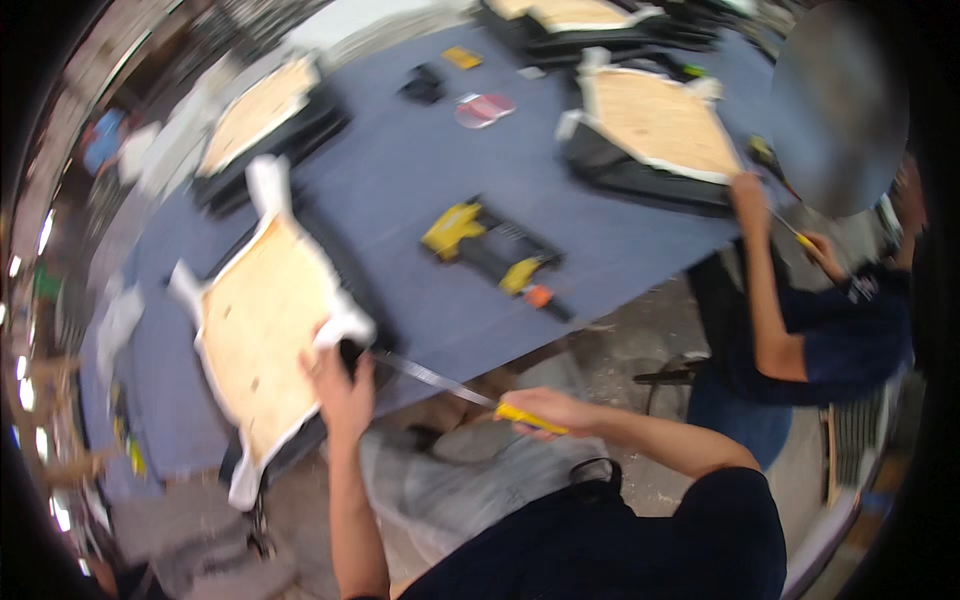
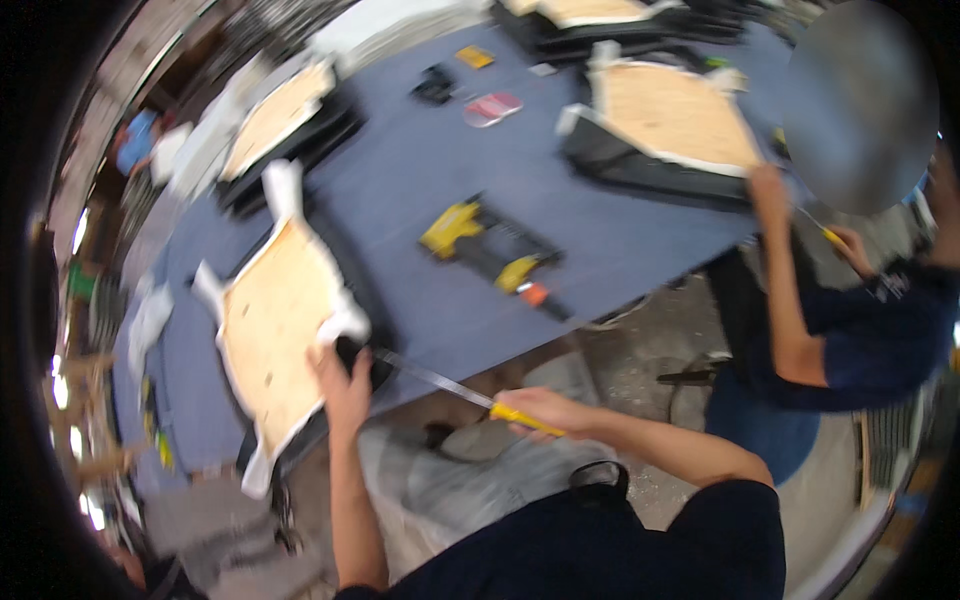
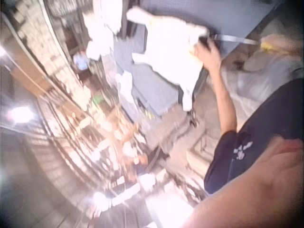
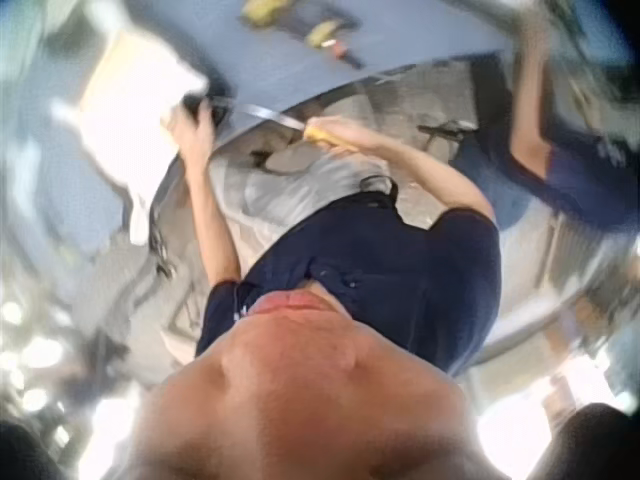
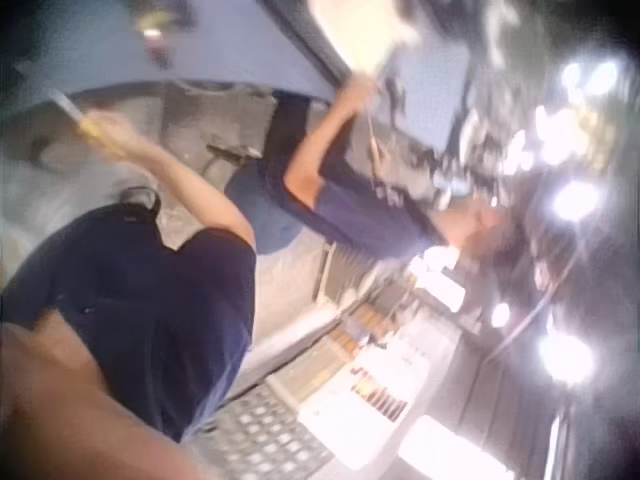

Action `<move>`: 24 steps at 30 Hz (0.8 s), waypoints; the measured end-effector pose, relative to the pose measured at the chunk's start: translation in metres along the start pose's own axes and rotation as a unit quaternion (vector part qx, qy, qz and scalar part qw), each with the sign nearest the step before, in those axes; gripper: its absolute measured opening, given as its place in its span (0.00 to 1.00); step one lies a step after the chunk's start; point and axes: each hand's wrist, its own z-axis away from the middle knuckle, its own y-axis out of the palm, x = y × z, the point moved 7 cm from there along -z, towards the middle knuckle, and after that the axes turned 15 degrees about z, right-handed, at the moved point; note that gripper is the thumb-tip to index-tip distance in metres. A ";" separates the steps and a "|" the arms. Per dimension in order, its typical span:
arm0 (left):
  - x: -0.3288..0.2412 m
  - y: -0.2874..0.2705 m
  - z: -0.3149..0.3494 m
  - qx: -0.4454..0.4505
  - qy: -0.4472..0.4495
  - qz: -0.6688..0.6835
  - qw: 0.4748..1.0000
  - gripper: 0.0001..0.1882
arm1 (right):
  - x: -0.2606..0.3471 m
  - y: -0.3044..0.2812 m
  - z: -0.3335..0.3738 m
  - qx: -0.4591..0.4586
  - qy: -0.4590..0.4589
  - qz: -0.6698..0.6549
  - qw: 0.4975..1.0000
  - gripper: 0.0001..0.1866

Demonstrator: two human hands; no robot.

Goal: The person staples fabric onto the underside of chair seat frames using a staple gun. They repeatedly pull the fabric taut, fire staples along the edges, and trim excess material with a knife. The person works on multiple seat frames at a table in a workshop.

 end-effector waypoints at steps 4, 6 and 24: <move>0.041 -0.003 0.013 -0.055 -0.017 -0.013 0.998 0.38 | 0.064 -0.004 0.034 -0.384 -0.304 0.483 0.726 0.23; 0.044 -0.002 0.009 -0.073 -0.050 -0.018 0.996 0.40 | 0.066 -0.006 0.035 -0.360 -0.162 0.514 0.762 0.25; -0.001 -0.011 0.012 -0.076 -0.036 0.126 0.989 0.63 | 0.021 -0.001 0.016 -0.208 -0.167 0.347 0.899 0.38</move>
